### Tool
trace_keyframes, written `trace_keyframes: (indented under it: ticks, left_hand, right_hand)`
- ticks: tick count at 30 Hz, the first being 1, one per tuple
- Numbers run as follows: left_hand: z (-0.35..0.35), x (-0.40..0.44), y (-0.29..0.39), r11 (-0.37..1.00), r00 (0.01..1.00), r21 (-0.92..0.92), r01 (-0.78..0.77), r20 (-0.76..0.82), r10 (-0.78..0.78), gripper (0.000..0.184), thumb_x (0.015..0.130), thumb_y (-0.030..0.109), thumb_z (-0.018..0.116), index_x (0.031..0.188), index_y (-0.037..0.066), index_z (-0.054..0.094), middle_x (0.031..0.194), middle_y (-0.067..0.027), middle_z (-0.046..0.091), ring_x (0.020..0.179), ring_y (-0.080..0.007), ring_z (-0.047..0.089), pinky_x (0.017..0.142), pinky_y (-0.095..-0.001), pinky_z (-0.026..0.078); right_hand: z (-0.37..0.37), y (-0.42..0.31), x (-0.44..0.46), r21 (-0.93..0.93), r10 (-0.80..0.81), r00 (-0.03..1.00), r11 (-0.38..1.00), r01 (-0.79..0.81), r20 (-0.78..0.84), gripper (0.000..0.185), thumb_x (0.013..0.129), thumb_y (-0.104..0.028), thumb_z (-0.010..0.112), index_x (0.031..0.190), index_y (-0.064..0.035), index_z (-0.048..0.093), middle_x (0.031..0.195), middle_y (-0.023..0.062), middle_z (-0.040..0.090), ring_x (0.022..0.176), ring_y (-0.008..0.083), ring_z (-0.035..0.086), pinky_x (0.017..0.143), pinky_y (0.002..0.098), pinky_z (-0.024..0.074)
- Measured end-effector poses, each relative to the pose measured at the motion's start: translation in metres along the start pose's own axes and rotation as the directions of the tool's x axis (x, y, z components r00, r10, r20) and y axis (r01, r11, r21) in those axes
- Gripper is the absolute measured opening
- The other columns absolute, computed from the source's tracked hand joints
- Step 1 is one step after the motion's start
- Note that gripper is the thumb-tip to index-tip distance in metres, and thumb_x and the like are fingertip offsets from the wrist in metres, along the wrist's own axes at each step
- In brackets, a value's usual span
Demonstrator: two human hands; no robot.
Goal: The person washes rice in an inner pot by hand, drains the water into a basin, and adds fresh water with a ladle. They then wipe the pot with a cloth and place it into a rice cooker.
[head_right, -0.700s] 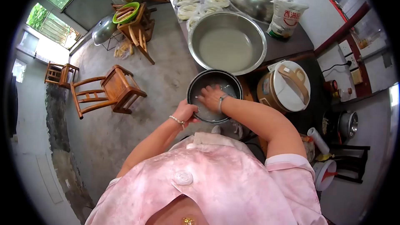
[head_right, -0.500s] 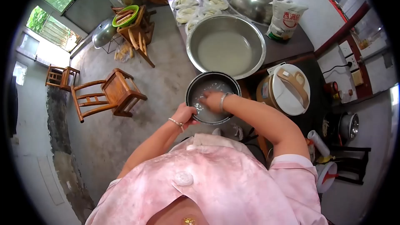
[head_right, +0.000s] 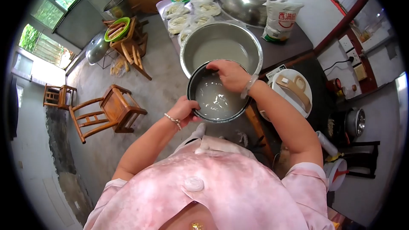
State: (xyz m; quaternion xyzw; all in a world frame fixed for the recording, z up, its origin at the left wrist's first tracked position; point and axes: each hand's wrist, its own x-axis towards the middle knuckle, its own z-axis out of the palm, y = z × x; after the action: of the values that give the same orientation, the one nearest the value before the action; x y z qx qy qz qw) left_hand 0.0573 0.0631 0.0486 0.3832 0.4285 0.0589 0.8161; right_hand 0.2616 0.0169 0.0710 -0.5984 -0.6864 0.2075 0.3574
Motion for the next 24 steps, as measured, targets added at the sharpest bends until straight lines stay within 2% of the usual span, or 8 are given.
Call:
trace_keyframes:
  ticks: [1, 4, 7, 8, 10, 11, 15, 24]
  left_hand:
    - [0.000, 0.004, 0.008, 1.000, 1.000, 0.017, 0.004, 0.019, -0.004, 0.023, 0.070, -0.006, 0.043, 0.093, -0.004, 0.046, 0.070, -0.0136, 0.056, 0.045, -0.0208, 0.056, 0.030, -0.0239, 0.041]
    - [-0.001, 0.022, 0.024, 0.998, 0.999, 0.064, 0.018, 0.044, -0.021, 0.026, 0.070, -0.005, 0.043, 0.097, -0.004, 0.046, 0.072, -0.0147, 0.057, 0.047, -0.0219, 0.058, 0.031, -0.0232, 0.042]
    - [-0.003, 0.042, 0.040, 0.996, 0.998, 0.078, 0.036, 0.053, -0.040, 0.022, 0.071, -0.004, 0.044, 0.093, -0.004, 0.046, 0.072, -0.0147, 0.056, 0.048, -0.0217, 0.058, 0.031, -0.0229, 0.043]
    - [-0.005, 0.048, 0.045, 0.996, 0.998, 0.082, 0.042, 0.051, -0.046, 0.020, 0.072, -0.004, 0.044, 0.091, -0.004, 0.046, 0.072, -0.0146, 0.056, 0.048, -0.0216, 0.058, 0.031, -0.0229, 0.043]
    - [-0.009, 0.068, 0.050, 0.997, 0.999, 0.069, 0.017, 0.046, -0.020, 0.016, 0.071, -0.004, 0.046, 0.087, -0.006, 0.045, 0.069, -0.0130, 0.054, 0.048, -0.0209, 0.057, 0.032, -0.0236, 0.044]
    - [-0.010, 0.078, 0.052, 0.998, 0.999, 0.060, 0.005, 0.044, -0.008, 0.014, 0.071, -0.004, 0.047, 0.085, -0.007, 0.045, 0.067, -0.0122, 0.052, 0.048, -0.0205, 0.057, 0.033, -0.0240, 0.044]
    - [-0.015, 0.109, 0.069, 0.996, 0.999, 0.077, 0.050, 0.016, -0.051, 0.019, 0.072, -0.002, 0.048, 0.090, -0.007, 0.041, 0.069, -0.0126, 0.053, 0.050, -0.0232, 0.058, 0.033, -0.0235, 0.046]
    - [-0.024, 0.175, 0.059, 0.999, 0.999, -0.034, 0.037, -0.025, -0.038, 0.013, 0.081, 0.007, 0.053, 0.090, 0.001, 0.046, 0.068, -0.0082, 0.053, 0.041, -0.0137, 0.047, 0.031, -0.0203, 0.039]
  right_hand:
    - [-0.009, 0.000, -0.001, 0.021, 0.012, 0.998, 1.000, -0.010, -0.065, 0.036, 0.063, 0.006, 0.044, 0.097, -0.0021, 0.054, 0.098, 0.0165, 0.056, 0.090, 0.0318, 0.054, 0.080, 0.0352, 0.0427]
    - [-0.037, 0.003, -0.004, -0.294, -0.080, 0.949, 0.956, -0.014, -0.305, 0.035, 0.067, 0.003, 0.047, 0.100, -0.0027, 0.053, 0.102, 0.0162, 0.054, 0.091, 0.0322, 0.053, 0.081, 0.0363, 0.0427]
    - [-0.041, 0.016, -0.012, -0.398, 0.073, 0.829, 0.851, -0.342, -0.555, 0.033, 0.070, -0.007, 0.054, 0.103, -0.0048, 0.054, 0.092, 0.0154, 0.057, 0.087, 0.0335, 0.054, 0.078, 0.0378, 0.0438]
    - [-0.040, 0.016, -0.011, -0.330, 0.273, 0.808, 0.808, -0.487, -0.522, 0.035, 0.069, -0.011, 0.056, 0.103, -0.0052, 0.054, 0.090, 0.0153, 0.058, 0.086, 0.0339, 0.055, 0.078, 0.0384, 0.0441]
    - [-0.040, 0.013, -0.007, -0.213, 0.630, 0.657, 0.635, -0.743, -0.414, 0.038, 0.069, -0.018, 0.060, 0.104, -0.0061, 0.054, 0.086, 0.0152, 0.060, 0.084, 0.0348, 0.056, 0.076, 0.0396, 0.0447]
    - [-0.033, 0.027, -0.009, -0.218, 0.596, 0.690, 0.671, -0.709, -0.410, 0.045, 0.067, -0.025, 0.063, 0.107, -0.0065, 0.053, 0.085, 0.0162, 0.061, 0.083, 0.0353, 0.057, 0.075, 0.0408, 0.0451]
    - [-0.020, 0.077, 0.006, -0.169, 0.616, 0.683, 0.682, -0.711, -0.392, 0.044, 0.067, -0.015, 0.055, 0.110, -0.0085, 0.052, 0.092, 0.0186, 0.060, 0.088, 0.0355, 0.056, 0.078, 0.0413, 0.0442]
    - [-0.031, 0.083, 0.053, -0.305, 0.611, 0.670, 0.600, -0.739, -0.421, 0.057, 0.065, -0.002, 0.044, 0.120, -0.0159, 0.048, 0.091, 0.0196, 0.059, 0.088, 0.0371, 0.054, 0.078, 0.0433, 0.0427]
